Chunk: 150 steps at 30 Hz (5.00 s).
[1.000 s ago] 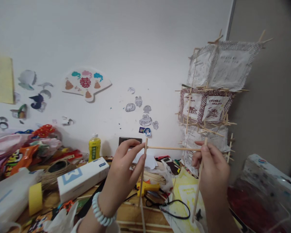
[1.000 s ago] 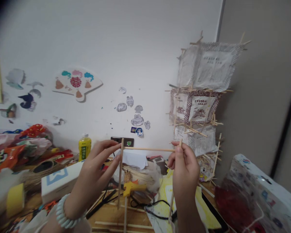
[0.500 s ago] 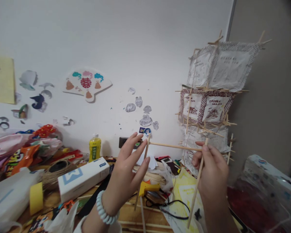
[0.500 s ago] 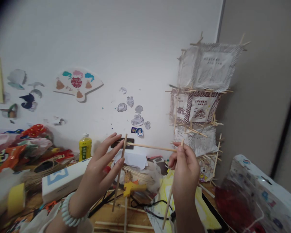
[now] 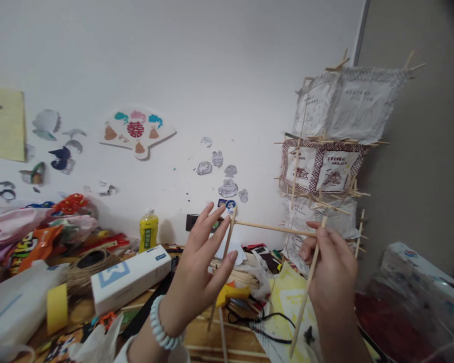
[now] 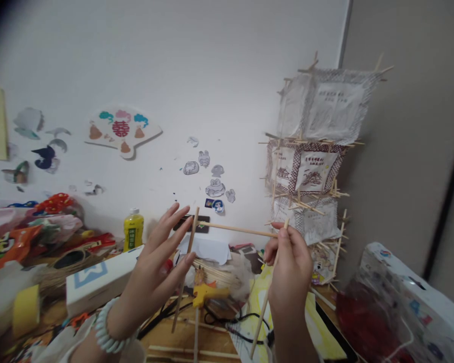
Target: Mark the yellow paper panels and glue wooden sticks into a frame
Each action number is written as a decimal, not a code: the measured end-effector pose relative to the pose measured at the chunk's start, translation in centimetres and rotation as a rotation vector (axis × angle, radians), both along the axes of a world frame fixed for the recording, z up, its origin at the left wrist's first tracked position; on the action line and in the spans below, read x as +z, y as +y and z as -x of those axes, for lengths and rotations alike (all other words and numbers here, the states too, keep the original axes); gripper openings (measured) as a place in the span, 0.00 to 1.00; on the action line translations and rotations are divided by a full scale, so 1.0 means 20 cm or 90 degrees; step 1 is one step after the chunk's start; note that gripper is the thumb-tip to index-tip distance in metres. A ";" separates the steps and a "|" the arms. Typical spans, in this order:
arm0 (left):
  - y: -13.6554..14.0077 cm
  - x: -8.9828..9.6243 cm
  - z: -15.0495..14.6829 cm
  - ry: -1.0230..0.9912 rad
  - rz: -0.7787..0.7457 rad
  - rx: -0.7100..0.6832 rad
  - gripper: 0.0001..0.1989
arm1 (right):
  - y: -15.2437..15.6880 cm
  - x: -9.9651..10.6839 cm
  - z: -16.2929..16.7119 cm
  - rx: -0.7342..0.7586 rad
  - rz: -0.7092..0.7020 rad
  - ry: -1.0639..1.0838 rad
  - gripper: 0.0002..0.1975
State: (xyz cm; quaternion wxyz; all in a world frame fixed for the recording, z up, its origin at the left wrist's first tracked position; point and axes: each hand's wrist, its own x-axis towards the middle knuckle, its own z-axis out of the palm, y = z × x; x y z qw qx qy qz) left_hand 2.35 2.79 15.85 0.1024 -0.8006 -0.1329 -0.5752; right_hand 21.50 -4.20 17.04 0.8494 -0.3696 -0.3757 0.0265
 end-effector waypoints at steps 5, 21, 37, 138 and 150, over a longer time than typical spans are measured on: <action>-0.01 0.01 0.00 -0.003 -0.015 -0.008 0.29 | 0.00 0.00 -0.01 0.004 -0.006 0.009 0.12; 0.00 0.00 -0.02 0.049 -0.071 0.161 0.34 | 0.00 -0.01 0.03 0.018 -0.006 0.024 0.14; -0.02 -0.01 -0.04 0.035 -0.080 0.196 0.39 | 0.01 0.00 0.04 0.026 -0.031 0.059 0.14; -0.03 0.12 0.16 -0.049 0.201 -0.049 0.06 | -0.03 -0.03 0.10 0.076 0.007 -0.095 0.11; -0.06 0.13 0.17 -0.021 0.108 -0.031 0.05 | -0.08 0.00 0.06 0.018 -0.031 -0.100 0.12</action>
